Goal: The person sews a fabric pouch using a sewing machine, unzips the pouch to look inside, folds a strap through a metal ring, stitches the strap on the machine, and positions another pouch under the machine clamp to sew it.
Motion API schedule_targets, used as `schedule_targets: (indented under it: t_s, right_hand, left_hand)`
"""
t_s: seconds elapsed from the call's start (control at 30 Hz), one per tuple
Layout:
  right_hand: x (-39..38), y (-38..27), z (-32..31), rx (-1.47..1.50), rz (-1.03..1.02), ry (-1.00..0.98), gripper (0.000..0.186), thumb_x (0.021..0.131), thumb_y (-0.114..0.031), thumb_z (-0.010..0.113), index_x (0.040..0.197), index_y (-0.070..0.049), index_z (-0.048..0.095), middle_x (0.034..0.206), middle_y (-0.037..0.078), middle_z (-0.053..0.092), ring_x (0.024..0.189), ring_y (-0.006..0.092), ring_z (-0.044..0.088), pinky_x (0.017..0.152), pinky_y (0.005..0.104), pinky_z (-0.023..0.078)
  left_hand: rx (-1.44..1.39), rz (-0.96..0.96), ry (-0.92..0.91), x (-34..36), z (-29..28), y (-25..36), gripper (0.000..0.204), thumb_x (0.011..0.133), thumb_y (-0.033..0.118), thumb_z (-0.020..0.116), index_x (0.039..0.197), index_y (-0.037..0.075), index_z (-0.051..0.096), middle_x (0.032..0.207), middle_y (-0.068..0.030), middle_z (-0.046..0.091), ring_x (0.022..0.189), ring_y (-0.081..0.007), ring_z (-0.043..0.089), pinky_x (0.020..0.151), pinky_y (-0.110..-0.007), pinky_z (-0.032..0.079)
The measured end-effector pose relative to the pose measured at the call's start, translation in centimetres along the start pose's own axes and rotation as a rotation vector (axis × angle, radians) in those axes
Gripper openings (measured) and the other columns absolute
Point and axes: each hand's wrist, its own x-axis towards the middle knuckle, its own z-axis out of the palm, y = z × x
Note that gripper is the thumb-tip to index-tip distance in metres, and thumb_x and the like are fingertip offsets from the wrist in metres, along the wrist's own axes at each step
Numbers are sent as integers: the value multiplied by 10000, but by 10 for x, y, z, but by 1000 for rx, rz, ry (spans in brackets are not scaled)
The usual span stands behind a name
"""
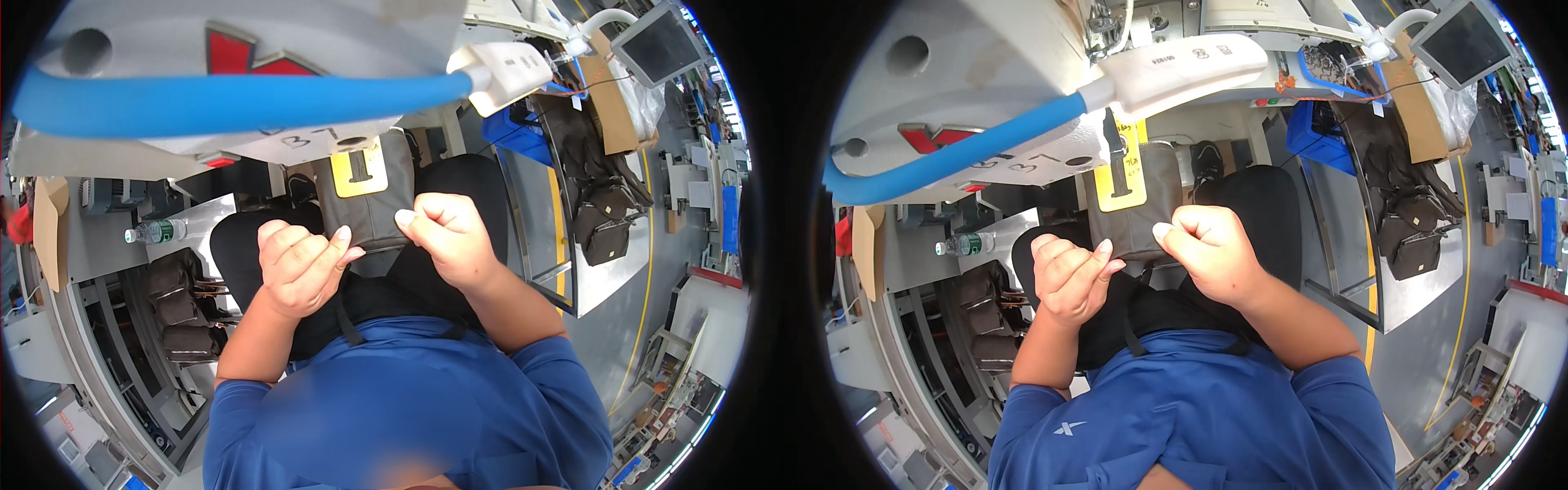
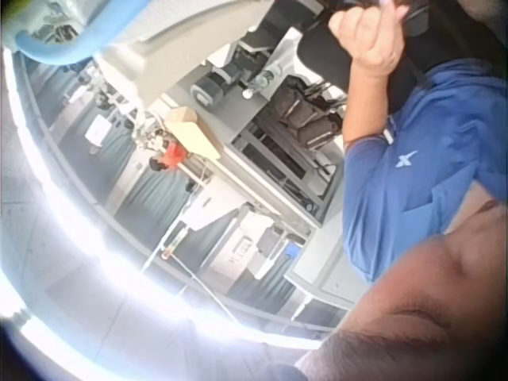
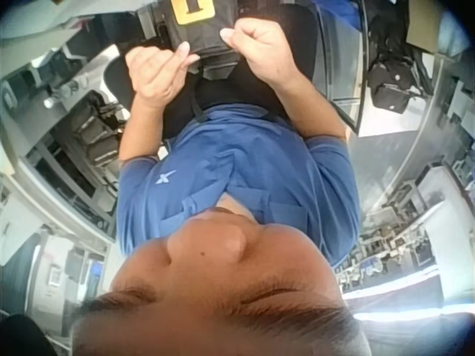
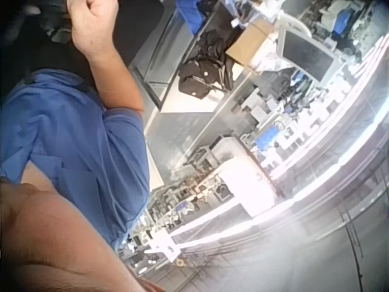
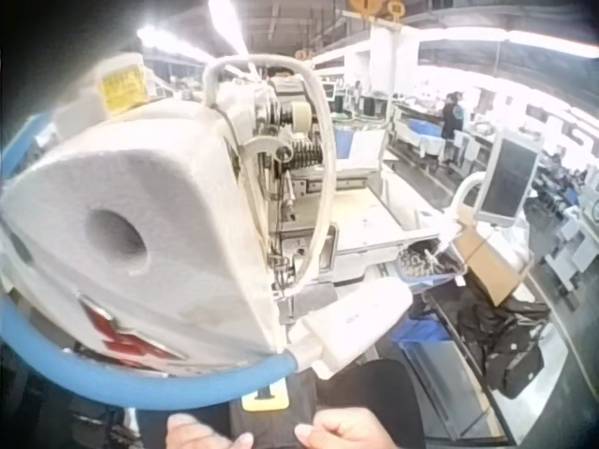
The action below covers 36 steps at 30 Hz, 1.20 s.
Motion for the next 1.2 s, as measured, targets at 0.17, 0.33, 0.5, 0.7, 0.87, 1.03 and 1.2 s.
schedule_targets:
  t_s: [0.17,0.33,0.5,0.7,0.87,1.03,1.2]
  right_hand:
    - [-6,-12,-2,-394,-186,111,315,885,-206,796,696,-64,587,669,19,541,618,103,485,604,291,401]
    - [-2,-12,-1,-1026,-925,134,433,724,-343,850,1111,-169,765,1108,29,626,983,239,570,882,404,430]
    - [3,-1,1,-971,-1099,153,272,709,-235,837,963,-161,772,1011,-25,628,930,189,555,821,385,425]
    - [4,-6,-8,-770,-982,94,209,719,-150,852,889,-105,739,889,27,603,760,227,559,741,383,446]
    - [9,-9,-9,-706,-793,269,208,774,-116,814,953,-47,734,871,94,635,800,261,588,715,366,474]
    - [3,-8,-6,-662,-741,202,197,762,-122,820,926,-54,733,859,85,629,773,259,586,700,371,470]
    - [-6,-14,-6,-840,-906,98,302,701,-159,853,978,-82,760,854,37,578,760,226,567,715,378,451]
  left_hand:
    - [-29,-5,4,-1,-1,-6,346,662,217,891,946,49,786,776,14,554,722,-199,502,704,-378,398]
    - [-42,15,6,0,0,-7,326,662,212,886,928,57,780,774,11,537,749,-204,507,717,-390,408]
    - [-48,-1,-6,-3,0,-6,297,664,216,887,890,64,770,775,9,540,750,-209,511,716,-390,411]
    - [-167,33,-45,-1,-7,2,355,749,400,857,900,97,749,808,-3,535,748,-219,514,727,-394,409]
    - [185,-133,-278,47,-14,9,747,922,727,502,1233,94,749,827,-34,483,778,-235,478,786,-401,379]
    - [341,-153,-432,54,-5,19,811,932,768,422,1279,104,731,849,-44,489,824,-245,476,810,-411,365]
    - [400,-165,-458,50,-5,18,866,913,802,398,1316,98,702,900,-55,522,856,-255,490,822,-429,373]
